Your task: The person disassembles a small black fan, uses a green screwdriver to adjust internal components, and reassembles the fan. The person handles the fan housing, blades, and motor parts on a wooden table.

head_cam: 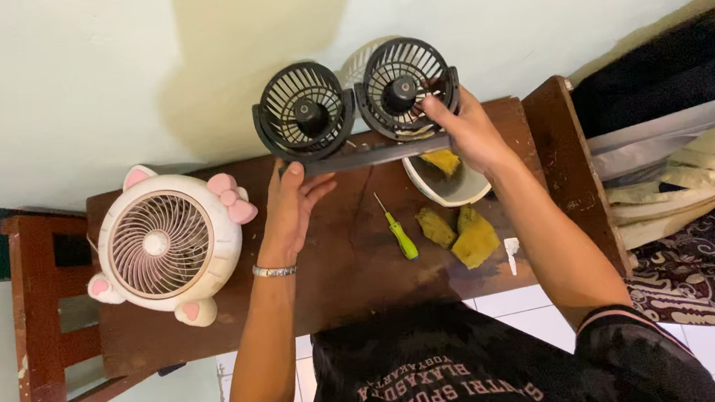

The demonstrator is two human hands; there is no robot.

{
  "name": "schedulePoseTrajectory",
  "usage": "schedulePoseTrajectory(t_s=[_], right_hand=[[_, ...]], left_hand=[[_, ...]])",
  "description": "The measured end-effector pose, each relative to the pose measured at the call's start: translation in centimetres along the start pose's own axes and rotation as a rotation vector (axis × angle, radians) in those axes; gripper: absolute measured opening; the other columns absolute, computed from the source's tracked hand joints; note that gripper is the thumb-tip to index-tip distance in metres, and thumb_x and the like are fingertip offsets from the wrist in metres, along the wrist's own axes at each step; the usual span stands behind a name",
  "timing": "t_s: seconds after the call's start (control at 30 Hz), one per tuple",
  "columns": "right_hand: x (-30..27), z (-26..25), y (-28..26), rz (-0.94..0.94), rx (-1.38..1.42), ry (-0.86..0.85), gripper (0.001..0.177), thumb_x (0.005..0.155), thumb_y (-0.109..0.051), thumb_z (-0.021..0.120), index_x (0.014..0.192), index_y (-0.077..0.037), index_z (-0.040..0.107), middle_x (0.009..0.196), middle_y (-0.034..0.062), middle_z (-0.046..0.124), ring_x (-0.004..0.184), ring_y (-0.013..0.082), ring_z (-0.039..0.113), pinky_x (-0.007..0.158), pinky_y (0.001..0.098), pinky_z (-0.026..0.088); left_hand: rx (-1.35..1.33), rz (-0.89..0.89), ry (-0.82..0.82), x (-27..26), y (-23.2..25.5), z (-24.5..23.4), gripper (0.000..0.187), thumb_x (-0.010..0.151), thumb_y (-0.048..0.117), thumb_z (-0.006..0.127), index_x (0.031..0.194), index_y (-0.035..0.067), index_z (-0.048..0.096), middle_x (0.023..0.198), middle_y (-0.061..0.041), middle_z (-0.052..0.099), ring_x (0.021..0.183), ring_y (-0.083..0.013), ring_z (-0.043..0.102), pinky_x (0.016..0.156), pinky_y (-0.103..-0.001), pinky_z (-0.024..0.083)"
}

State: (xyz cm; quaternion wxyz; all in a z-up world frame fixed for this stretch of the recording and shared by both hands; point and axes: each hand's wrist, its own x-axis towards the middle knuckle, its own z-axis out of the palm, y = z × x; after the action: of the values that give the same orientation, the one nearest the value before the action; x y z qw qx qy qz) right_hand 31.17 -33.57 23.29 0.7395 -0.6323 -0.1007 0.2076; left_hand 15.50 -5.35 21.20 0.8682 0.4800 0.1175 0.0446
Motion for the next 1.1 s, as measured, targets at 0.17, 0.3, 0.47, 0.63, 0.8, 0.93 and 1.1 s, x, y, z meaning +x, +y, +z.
schedulePoseTrajectory(t_s=[0.17,0.3,0.47,0.63,0.8,0.93,1.1], right_hand=[[0.5,-0.5,4.1,0.042,0.166,0.096,0.081,0.102,-0.069,0.037,0.151,-0.006,0.045,0.139,0.0059,0.057,0.129,0.0173,0.053,0.104,0.0439,0.044],[-2.5,1.8,9.5,-0.008,-0.036,0.212,0.076,0.112,-0.065,0.028,0.117,0.004,0.058,0.099,0.0147,0.066,0.086,0.0205,0.059,0.08,0.0424,0.048],[-4.8,6.0,12.6,0.37,0.154,-0.07,0.045,0.107,-0.042,0.038,0.134,-0.008,0.05,0.106,0.0164,0.072,0.087,0.0263,0.067,0.079,0.0414,0.056],[-1.1,6.0,14.3,0.332,0.428,-0.176,0.046,0.103,-0.037,0.042,0.137,-0.006,0.047,0.134,0.015,0.063,0.123,0.031,0.065,0.096,0.0457,0.058],[3.6,3.9,15.8,0.235,0.465,-0.199,0.039,0.104,-0.034,0.053,0.131,-0.006,0.058,0.131,0.0107,0.065,0.119,0.0241,0.064,0.1,0.044,0.057],[6.0,3.1,14.4,0.166,0.504,-0.095,0.034,0.105,-0.027,0.063,0.126,-0.001,0.063,0.118,0.0118,0.069,0.106,0.0243,0.065,0.094,0.0411,0.055],[6.4,4.0,11.0,0.213,0.362,-0.013,0.038,0.104,-0.033,0.058,0.123,0.0,0.065,0.115,0.0103,0.07,0.102,0.0212,0.065,0.091,0.0403,0.054]], left_hand=[[-0.121,-0.051,0.087,-0.2,0.5,0.4,0.065,0.097,0.045,0.063,0.138,-0.001,0.043,0.128,-0.018,0.059,0.112,-0.0326,0.065,0.102,-0.05,0.055],[-0.18,-0.092,0.112,-1.0,0.5,0.3,0.067,0.096,0.051,0.063,0.133,-0.003,0.049,0.122,-0.02,0.062,0.109,-0.0314,0.065,0.103,-0.05,0.055],[-0.208,-0.124,0.107,-1.4,1.0,0.1,0.074,0.091,0.058,0.063,0.132,-0.003,0.05,0.118,-0.019,0.064,0.108,-0.0304,0.066,0.102,-0.05,0.055],[-0.212,-0.116,0.142,-2.3,0.8,-1.0,0.077,0.092,0.06,0.063,0.133,-0.004,0.048,0.119,-0.02,0.063,0.106,-0.0317,0.066,0.1,-0.052,0.055],[-0.169,-0.104,0.104,-4.3,1.6,-2.1,0.082,0.092,0.063,0.058,0.139,-0.003,0.047,0.125,-0.02,0.061,0.111,-0.0328,0.064,0.1,-0.051,0.053],[-0.202,-0.139,0.138,-5.4,2.0,-3.1,0.084,0.091,0.066,0.054,0.141,-0.002,0.045,0.129,-0.02,0.058,0.115,-0.0356,0.062,0.101,-0.053,0.051],[-0.19,-0.104,0.17,-5.7,1.1,-4.2,0.079,0.092,0.063,0.055,0.144,0.004,0.043,0.13,-0.019,0.056,0.116,-0.0361,0.061,0.1,-0.053,0.051]])
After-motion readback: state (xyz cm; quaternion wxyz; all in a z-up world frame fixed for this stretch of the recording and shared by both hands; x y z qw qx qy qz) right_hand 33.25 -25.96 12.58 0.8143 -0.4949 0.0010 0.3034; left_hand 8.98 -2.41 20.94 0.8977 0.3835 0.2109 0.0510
